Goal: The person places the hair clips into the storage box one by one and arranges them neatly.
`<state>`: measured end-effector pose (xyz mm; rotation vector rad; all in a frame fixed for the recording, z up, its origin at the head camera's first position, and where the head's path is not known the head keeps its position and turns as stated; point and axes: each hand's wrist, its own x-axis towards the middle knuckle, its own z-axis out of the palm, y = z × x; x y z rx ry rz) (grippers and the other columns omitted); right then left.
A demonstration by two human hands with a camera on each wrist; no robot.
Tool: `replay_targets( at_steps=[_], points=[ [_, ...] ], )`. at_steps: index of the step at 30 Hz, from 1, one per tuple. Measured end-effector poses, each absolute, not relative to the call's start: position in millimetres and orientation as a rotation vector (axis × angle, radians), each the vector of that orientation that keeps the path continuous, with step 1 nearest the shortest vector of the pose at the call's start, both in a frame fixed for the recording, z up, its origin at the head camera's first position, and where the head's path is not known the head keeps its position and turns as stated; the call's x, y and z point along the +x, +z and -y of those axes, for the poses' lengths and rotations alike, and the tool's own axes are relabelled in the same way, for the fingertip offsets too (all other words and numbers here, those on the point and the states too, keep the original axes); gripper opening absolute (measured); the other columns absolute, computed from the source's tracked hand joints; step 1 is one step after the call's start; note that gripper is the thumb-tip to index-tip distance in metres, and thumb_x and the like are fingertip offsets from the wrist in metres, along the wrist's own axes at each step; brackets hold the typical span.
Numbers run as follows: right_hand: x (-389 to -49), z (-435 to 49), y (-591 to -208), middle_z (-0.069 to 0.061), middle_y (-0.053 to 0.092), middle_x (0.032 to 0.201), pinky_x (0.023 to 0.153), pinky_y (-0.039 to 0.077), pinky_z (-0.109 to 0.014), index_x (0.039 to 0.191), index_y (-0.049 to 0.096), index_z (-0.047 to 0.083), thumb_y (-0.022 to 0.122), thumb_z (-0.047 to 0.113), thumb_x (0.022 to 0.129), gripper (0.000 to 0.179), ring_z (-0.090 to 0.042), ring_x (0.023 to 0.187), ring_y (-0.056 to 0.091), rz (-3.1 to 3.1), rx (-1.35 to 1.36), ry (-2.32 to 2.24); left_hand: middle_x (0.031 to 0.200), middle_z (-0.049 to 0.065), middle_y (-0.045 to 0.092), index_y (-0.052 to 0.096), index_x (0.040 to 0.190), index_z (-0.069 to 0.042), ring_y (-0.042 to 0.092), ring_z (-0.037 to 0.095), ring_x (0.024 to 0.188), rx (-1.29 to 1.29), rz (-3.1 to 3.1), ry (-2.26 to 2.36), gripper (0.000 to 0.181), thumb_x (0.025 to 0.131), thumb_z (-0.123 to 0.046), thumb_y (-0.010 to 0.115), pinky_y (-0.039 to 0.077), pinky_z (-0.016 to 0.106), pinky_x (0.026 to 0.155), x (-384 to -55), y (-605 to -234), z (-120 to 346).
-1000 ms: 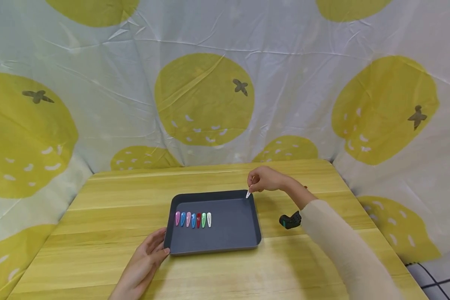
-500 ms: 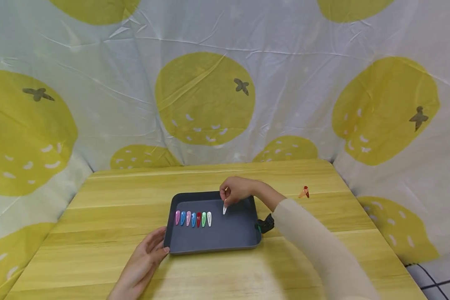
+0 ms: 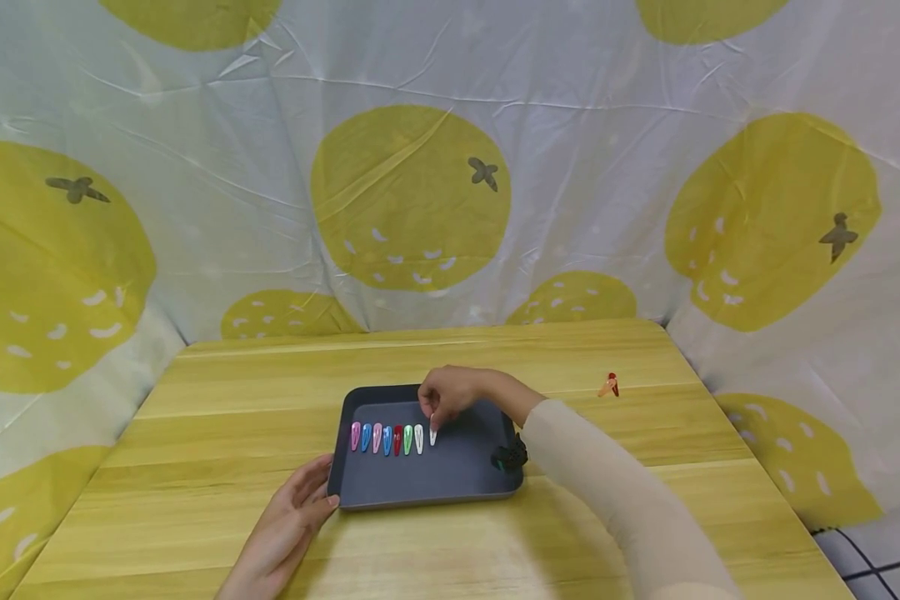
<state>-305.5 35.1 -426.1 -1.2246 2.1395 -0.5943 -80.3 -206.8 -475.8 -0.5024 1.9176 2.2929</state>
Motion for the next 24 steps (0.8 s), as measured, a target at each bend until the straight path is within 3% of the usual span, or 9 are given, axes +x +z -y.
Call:
replay_targets(
  at_steps=[11, 24],
  points=[
    [-303, -26, -436, 0.005, 0.064, 0.069, 0.058, 0.05, -0.024, 0.079, 0.065, 0.013, 0.084, 0.006, 0.086, 0.021, -0.01, 0.06, 0.057, -2.153, -1.177, -0.538, 0.159, 0.027, 0.031, 0.033, 0.157, 0.0, 0.034, 0.042, 0.143, -0.503, -1.921, 2.293, 0.068, 0.095, 0.013, 0.058, 0.033, 0.053, 0.117, -80, -479, 208],
    [-301, -19, -443, 0.007, 0.059, 0.073, 0.063, 0.044, -0.023, 0.083, 0.067, 0.014, 0.086, 0.012, 0.086, 0.019, -0.008, 0.067, 0.052, -2.253, -1.252, -0.434, 0.158, 0.027, 0.033, 0.035, 0.156, 0.0, 0.035, 0.041, 0.143, -0.493, -1.924, 2.299, 0.068, 0.094, 0.014, 0.059, 0.034, 0.052, 0.116, -80, -478, 207]
  ],
)
